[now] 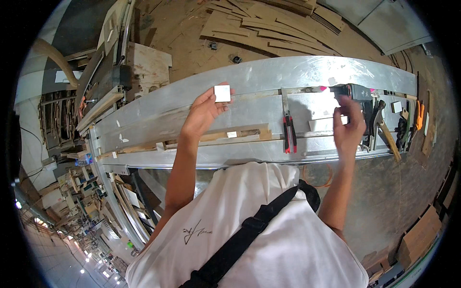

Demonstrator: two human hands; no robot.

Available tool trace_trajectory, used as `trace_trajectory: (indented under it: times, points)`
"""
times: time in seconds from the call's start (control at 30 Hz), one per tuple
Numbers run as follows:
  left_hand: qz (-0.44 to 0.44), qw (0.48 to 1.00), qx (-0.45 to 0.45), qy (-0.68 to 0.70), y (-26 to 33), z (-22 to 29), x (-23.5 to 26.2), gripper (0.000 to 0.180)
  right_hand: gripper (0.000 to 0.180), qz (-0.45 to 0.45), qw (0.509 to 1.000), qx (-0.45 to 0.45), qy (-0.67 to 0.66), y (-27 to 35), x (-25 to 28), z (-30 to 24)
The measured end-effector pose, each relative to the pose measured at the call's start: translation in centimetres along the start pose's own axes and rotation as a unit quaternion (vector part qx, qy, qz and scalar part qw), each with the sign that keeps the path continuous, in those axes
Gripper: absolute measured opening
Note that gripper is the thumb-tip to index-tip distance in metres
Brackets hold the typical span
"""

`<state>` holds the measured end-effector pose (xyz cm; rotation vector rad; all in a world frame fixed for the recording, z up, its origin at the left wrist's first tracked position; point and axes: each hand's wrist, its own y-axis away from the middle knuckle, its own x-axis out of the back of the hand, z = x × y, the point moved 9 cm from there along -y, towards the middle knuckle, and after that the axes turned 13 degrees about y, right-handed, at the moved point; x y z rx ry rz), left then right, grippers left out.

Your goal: The person constructs a wooden component by applying adhesive to wood blocks, positioning them on a wooden strip, and securing them using a staple gun and a hammer.

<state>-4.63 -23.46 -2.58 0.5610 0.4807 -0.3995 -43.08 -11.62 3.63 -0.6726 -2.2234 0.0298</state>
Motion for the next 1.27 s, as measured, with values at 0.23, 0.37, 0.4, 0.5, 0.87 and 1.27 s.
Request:
trace_trajectory:
  times: [0.23,0.37,0.4,0.5,0.87,1.27]
  points:
    - [-0.163,0.956,0.005,0.242,4.4,0.3,-6.4,0.046,0.038,-0.209,0.949,0.107,-0.21,4.2,-7.9,-16.1]
    - [-0.13,0.949,-0.002,0.286,6.4,0.5,-6.9,0.044,0.052,-0.189,0.944,0.185,-0.199,5.4,-7.6,-21.9]
    - [-0.123,0.951,-0.005,0.282,6.8,0.6,-6.9,0.043,0.052,-0.161,0.949,0.205,-0.18,5.6,-7.3,-22.4]
    - [-0.096,0.959,-0.017,0.265,7.9,0.8,-6.7,0.042,0.048,-0.108,0.957,0.21,-0.167,6.9,-6.9,-23.6]
    - [-0.051,0.989,-0.105,0.096,11.1,2.5,-4.9,0.038,0.026,-0.005,0.979,0.146,-0.142,10.7,-6.5,-22.6]
    - [-0.163,0.976,-0.145,0.006,13.8,4.5,-5.1,0.043,0.051,-0.167,0.929,0.065,-0.324,13.6,-9.0,-22.2]
